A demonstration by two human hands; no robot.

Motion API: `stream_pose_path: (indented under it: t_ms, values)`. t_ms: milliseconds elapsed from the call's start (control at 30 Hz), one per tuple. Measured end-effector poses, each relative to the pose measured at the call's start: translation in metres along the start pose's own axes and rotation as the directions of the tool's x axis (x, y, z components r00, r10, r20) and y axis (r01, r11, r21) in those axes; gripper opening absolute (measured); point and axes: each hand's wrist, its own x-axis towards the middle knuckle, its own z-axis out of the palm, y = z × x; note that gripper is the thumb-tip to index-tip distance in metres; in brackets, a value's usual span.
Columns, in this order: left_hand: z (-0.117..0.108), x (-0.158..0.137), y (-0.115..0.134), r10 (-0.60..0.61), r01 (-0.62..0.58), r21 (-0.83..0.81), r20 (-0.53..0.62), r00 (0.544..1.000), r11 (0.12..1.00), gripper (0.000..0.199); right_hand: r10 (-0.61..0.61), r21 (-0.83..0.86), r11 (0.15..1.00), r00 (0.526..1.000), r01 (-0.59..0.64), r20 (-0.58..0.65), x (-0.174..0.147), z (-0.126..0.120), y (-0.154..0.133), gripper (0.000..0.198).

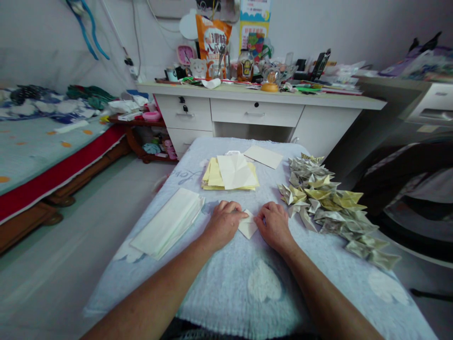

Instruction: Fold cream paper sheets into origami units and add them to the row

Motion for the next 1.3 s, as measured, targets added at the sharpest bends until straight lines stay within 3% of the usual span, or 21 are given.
stream_pose_path:
  t_ms: [400, 600, 733, 867, 1033, 1300]
  values:
    - [0.002, 0.009, -0.004, -0.084, 0.085, -0.042, 0.021, 0.996, 0.995, 0.023, 0.032, -0.021, 0.999, 0.999, -0.031, 0.019, 0.001, -0.001, -0.001, 0.017]
    - [0.003, 0.009, -0.005, -0.088, 0.089, -0.041, 0.018, 0.996, 0.995, 0.024, 0.082, 0.055, 0.995, 0.996, -0.080, -0.040, 0.001, -0.002, 0.007, 0.021]
    - [0.002, 0.009, -0.004, -0.082, 0.083, -0.031, 0.017, 0.996, 0.996, 0.024, 0.006, 0.075, 0.997, 0.998, -0.001, -0.066, -0.003, -0.002, 0.004, 0.013]
    - [0.001, 0.009, -0.003, -0.079, 0.080, -0.010, 0.017, 0.997, 0.997, 0.024, -0.084, 0.008, 0.996, 0.995, 0.084, -0.048, -0.005, 0.002, -0.006, 0.028]
    - [0.001, 0.010, -0.002, -0.095, 0.095, -0.014, 0.029, 0.995, 0.995, 0.026, -0.043, -0.082, 0.996, 0.998, 0.039, -0.055, -0.003, 0.004, -0.014, 0.044]
    - [-0.005, 0.006, -0.007, -0.099, 0.099, 0.002, 0.087, 0.991, 0.995, 0.035, -0.008, -0.075, 0.997, 0.999, 0.004, -0.047, 0.000, 0.005, -0.015, 0.045]
